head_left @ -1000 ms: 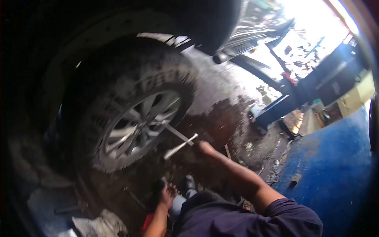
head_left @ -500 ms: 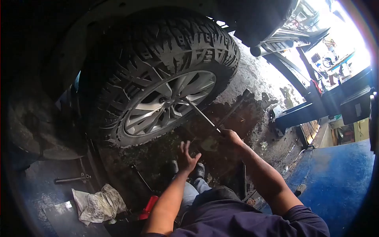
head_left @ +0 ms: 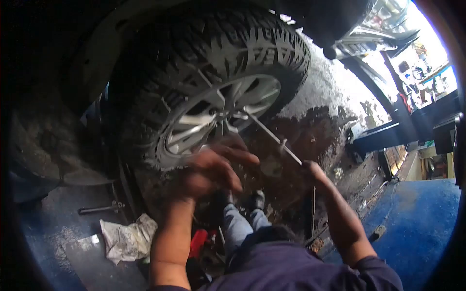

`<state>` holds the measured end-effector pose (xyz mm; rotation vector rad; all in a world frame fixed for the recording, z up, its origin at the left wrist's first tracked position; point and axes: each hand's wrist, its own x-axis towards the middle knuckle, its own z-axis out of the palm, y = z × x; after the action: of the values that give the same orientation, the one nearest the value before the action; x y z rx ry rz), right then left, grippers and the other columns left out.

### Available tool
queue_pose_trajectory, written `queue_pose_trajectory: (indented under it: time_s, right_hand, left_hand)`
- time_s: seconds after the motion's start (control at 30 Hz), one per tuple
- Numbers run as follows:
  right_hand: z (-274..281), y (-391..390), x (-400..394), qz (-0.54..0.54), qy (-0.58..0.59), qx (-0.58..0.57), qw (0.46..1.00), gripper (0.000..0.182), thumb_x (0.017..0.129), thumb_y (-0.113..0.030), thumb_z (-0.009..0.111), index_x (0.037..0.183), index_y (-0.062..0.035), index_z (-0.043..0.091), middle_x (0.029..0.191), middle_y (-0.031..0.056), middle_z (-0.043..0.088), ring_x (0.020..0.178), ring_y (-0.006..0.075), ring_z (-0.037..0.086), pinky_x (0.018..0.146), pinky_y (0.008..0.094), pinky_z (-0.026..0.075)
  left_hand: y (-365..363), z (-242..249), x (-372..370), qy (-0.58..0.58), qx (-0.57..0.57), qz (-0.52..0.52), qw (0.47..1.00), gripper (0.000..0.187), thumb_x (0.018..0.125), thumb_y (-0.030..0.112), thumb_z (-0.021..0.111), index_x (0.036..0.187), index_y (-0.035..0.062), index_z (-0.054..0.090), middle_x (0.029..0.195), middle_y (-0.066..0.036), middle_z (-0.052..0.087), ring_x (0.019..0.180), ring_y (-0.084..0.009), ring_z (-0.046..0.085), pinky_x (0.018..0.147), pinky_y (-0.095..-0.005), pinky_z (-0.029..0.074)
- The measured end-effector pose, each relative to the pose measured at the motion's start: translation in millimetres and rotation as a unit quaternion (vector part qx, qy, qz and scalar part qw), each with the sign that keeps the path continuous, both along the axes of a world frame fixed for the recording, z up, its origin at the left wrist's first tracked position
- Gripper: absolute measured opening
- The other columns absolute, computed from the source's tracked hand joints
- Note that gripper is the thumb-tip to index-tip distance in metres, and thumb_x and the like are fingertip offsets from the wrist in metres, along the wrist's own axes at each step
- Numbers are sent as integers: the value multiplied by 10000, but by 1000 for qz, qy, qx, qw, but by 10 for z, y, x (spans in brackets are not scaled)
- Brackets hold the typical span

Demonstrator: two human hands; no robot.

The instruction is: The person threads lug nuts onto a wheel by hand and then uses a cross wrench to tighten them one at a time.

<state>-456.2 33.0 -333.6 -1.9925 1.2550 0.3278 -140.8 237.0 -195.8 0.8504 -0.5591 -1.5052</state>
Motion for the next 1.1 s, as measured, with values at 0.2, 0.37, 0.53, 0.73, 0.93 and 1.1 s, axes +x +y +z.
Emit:
queue_pose_trajectory:
  time_s: [0.2,0.37,0.53,0.73,0.93,1.1]
  right_hand:
    - [-96,82,18,-75,-44,151,985,333,869,-289,622,1054,-18,671,926,216,696,874,344,687,725,441,519]
    - [-118,150,83,-29,-47,62,997,353,865,-299,628,1056,-3,659,958,243,677,964,386,655,790,469,507]
    - [-60,94,139,-25,-36,49,998,333,878,-273,602,1057,4,646,966,246,675,957,389,655,786,474,505]
    - [-129,309,356,-66,-81,77,991,381,924,-342,562,1054,5,651,951,237,677,940,383,658,782,454,497]
    - [-33,445,486,-109,-160,182,964,333,942,-333,584,923,-8,657,669,15,559,627,120,517,566,317,418]
    - [-491,365,376,-116,-174,231,950,481,961,-432,550,923,38,645,766,57,625,725,130,551,657,329,459]
  left_hand:
    - [488,225,467,-43,-19,378,925,412,998,440,460,1200,101,579,1114,-81,662,983,-210,630,854,-340,486]
    - [1119,-847,238,-228,188,335,895,342,976,401,530,1065,88,635,1049,-42,685,865,-105,640,710,-236,504]
    - [1463,-1636,-126,-137,303,339,880,330,955,399,566,1117,117,623,1014,-38,698,859,-127,662,744,-292,523]
    - [1354,-1974,-396,-76,338,275,897,349,954,420,559,1143,131,606,1020,-25,687,868,-131,655,734,-291,520]
    - [1188,-2278,-602,-24,381,252,889,449,944,549,521,1164,166,599,1058,8,677,896,-128,637,783,-313,501]
    - [966,-2225,-708,-18,382,213,899,460,957,543,482,1162,147,600,1062,-15,684,914,-142,647,795,-319,506]
